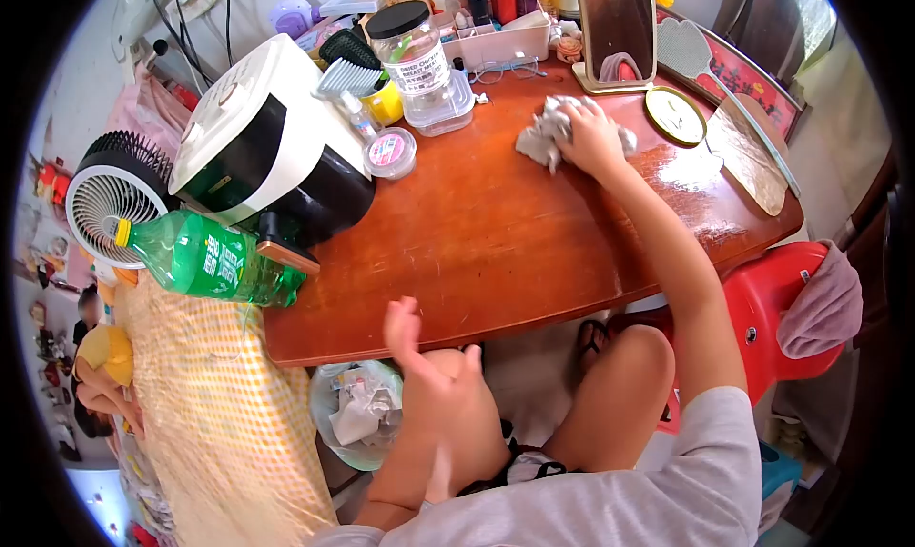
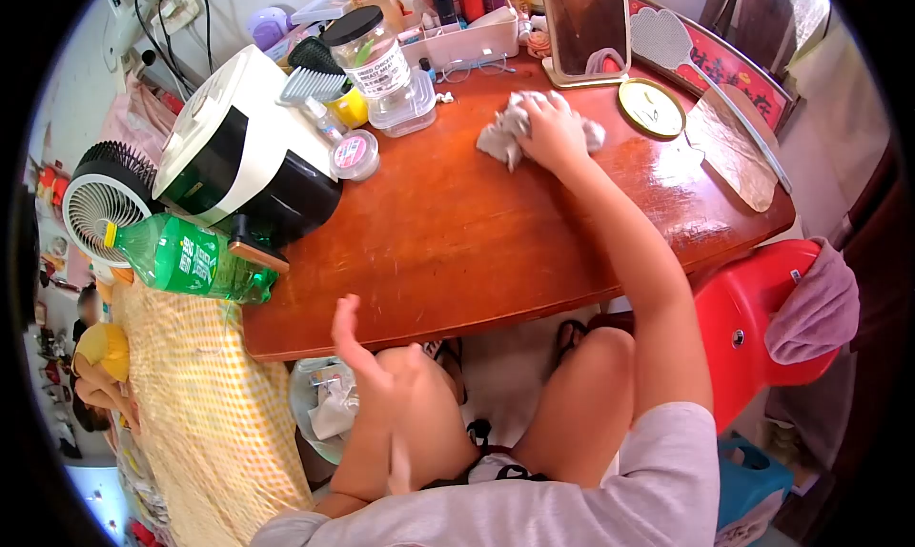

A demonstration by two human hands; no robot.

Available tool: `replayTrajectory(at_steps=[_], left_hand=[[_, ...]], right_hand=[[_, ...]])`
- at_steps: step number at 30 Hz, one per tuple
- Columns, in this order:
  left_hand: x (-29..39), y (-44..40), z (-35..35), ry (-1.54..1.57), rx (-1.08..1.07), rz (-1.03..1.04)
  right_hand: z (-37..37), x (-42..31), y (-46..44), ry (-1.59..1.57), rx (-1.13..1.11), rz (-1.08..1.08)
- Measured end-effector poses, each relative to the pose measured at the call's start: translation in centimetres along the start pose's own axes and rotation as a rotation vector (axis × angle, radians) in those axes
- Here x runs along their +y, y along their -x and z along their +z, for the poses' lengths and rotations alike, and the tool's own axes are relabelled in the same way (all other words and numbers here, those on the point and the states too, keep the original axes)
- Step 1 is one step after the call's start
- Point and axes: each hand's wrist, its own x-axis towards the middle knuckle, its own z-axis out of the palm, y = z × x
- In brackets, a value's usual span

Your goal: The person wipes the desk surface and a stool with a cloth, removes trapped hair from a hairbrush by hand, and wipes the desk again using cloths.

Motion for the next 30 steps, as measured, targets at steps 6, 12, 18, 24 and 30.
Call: replayTrajectory(at_steps=[6,12,18,24,30], left_hand=[[1.2,-0.3,2.4,-0.132,-0.308,0.127],[1.0,-1.0,2.2,-0.056,-0.341,-0.032],[1.0,-1.8,1.6,-0.076,-0.401,-0.18],[1.0,-2.1,1.7,-0.115,-0.398,-0.183],[0.5,-1.8,2.0,-0.079,-0.368,-0.242]], right_hand=[[4.7,-3.0,-7.1,0.132,-0.092,0.252],[0.8,-2.3,-1.0,-0.075,-0.15,-0.147],[-8.2,-3.0,2.1,-0.359,-0.576,-0.232],[2.5,-2.0,-9.7,-0.343,-0.381,-0.067],[9.0,-5.5,-11.3,-0.212,-0.502,-0.036]])
